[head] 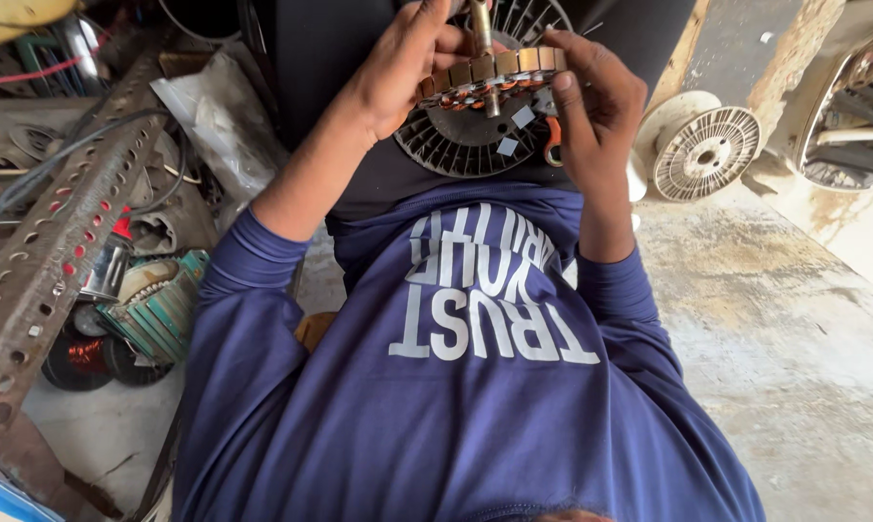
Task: The person sits on the floor and repairs a fan motor rotor by inserting white insulating paper between copper windings and securing them with a screwdriver. They repeatedly pick up paper, place it into the rotor slots, and adjust the windings.
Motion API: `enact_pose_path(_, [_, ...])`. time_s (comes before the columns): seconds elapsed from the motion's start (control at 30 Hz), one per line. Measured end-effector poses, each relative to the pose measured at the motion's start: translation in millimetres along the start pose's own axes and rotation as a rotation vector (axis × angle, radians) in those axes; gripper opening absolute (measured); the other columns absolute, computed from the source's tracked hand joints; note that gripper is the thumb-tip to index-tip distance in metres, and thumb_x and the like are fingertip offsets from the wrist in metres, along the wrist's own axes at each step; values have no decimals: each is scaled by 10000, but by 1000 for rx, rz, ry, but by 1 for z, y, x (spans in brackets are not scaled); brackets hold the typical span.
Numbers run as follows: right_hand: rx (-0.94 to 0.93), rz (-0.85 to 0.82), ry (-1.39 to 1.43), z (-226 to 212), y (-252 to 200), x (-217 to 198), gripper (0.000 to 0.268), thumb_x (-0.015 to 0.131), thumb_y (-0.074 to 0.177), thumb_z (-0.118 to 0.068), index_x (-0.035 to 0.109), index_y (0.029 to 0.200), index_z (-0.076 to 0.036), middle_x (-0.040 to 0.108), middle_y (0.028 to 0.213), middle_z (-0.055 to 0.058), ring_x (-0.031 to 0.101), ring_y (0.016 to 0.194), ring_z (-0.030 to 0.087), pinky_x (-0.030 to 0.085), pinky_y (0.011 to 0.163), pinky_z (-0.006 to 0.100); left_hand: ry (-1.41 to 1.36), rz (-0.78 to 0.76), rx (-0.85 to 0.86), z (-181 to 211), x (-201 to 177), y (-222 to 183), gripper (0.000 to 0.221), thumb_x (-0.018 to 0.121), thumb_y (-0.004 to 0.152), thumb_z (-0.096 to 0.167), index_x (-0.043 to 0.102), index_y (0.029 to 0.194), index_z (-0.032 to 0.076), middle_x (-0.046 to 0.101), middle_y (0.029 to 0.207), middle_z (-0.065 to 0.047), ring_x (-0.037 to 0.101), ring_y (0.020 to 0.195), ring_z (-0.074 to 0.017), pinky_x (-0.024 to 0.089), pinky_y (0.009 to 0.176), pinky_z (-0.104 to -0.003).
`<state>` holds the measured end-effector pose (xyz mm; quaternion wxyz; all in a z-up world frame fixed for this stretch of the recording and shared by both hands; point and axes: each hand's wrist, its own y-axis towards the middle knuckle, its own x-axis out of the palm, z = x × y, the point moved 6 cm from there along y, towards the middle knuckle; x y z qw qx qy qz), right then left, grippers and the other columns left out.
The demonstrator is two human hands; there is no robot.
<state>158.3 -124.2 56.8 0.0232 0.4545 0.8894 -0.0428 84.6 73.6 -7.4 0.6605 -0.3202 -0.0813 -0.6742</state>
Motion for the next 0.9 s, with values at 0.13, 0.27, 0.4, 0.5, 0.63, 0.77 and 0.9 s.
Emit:
enact_pose_path(0.13, [86,21,-31,12,3,-9,324,635,1052,-146,656,1328,22,708,1096,88,593,874,100,466,803,236,300,144,146,16,-9,-22,728,334,1160,626,421,1517,-2,768,1266,-182,837,1072,-249,656,923,-359])
enact_pose_path(0.27, [51,305,-158,4,20,-42,220,695,1023,-118,723,1165,47,761,1172,213,567,796,191,420,731,295,523,419,379,69,-18,-55,653,420,1170,560,471,1506,3,718,1243,-191,780,1116,-287,604,994,-358])
enact_pose_path(0.4, [-319,174,-450,-41,63,-49,589,848,1038,-233,504,1473,-34,385,1548,175,494,1417,272,529,1082,345,534,597,533,108,-16,-57,561,494,1151,496,540,1418,5,670,1313,-198,713,1163,-280,563,1034,-346])
enact_pose_path(0.5, [-275,62,-229,-55,94,-42,764,855,1059,-257,283,1518,-41,301,1597,127,452,1447,264,464,1148,353,547,515,612,121,-9,-38,495,540,1130,454,600,1338,10,689,1281,-180,706,1140,-275,561,1020,-345])
enact_pose_path(0.63, [-197,-126,-370,-58,130,-18,476,794,1029,-258,630,1401,-12,598,1486,160,633,1307,266,522,1071,326,679,293,636,127,18,-4,507,560,1093,464,604,1356,33,690,1320,-143,698,1210,-259,566,1063,-356])
enact_pose_path(0.77, [-221,-299,-284,-63,153,16,292,718,1096,-228,667,1245,17,695,1316,152,693,1192,238,536,1041,303,964,189,760,130,48,17,678,668,1037,455,436,1519,38,567,1456,-190,552,1397,-333,448,1207,-459])
enact_pose_path(0.9, [-147,-233,-270,-38,177,21,201,715,1092,-146,707,1166,40,703,1061,138,672,936,200,539,858,304,1030,511,730,117,15,-11,619,691,1123,299,346,1597,100,499,1561,-166,499,1429,-289,452,1207,-385])
